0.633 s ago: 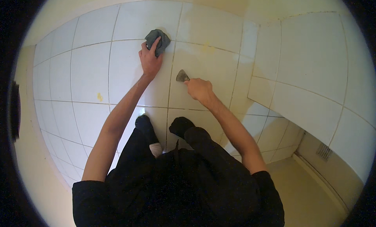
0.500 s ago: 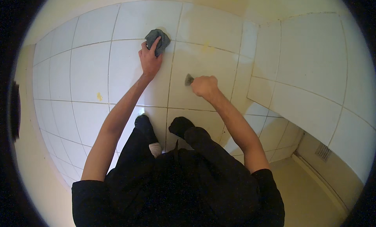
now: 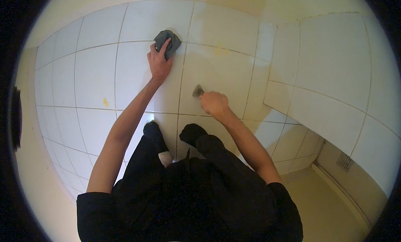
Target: The person scrapes residue from a tiled floor using a scraper and scrubs the surface with a cloth.
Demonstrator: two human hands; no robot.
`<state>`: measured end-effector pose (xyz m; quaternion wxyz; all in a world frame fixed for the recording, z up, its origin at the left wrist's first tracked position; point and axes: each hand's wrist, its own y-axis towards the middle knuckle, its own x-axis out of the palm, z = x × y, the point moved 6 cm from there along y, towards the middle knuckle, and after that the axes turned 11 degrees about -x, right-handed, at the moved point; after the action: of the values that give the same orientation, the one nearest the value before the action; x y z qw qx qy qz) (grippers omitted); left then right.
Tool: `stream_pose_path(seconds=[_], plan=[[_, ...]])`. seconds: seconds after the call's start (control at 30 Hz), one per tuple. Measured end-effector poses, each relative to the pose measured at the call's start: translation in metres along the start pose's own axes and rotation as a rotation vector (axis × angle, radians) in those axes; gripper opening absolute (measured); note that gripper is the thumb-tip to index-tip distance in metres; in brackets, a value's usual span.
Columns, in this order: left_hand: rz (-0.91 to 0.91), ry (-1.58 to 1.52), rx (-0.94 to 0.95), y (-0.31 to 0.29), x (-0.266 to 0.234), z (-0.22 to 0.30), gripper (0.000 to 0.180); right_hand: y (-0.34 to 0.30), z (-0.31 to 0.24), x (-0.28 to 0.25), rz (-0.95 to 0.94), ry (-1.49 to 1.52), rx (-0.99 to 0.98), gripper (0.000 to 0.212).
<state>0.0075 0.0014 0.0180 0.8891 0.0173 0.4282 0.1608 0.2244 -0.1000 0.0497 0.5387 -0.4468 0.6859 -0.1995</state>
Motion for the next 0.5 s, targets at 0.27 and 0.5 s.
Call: stream_pose_path(seconds=[0.27, 0.5], plan=[[0.000, -0.008, 0.002, 0.000, 0.003, -0.002, 0.064, -0.026, 0.015, 0.045, 0.036, 0.167, 0.043, 0.048], [0.002, 0.002, 0.019, 0.001, 0.003, 0.000, 0.064, 0.000, 0.030, 0.053, 0.276, 0.303, 0.074, 0.055]])
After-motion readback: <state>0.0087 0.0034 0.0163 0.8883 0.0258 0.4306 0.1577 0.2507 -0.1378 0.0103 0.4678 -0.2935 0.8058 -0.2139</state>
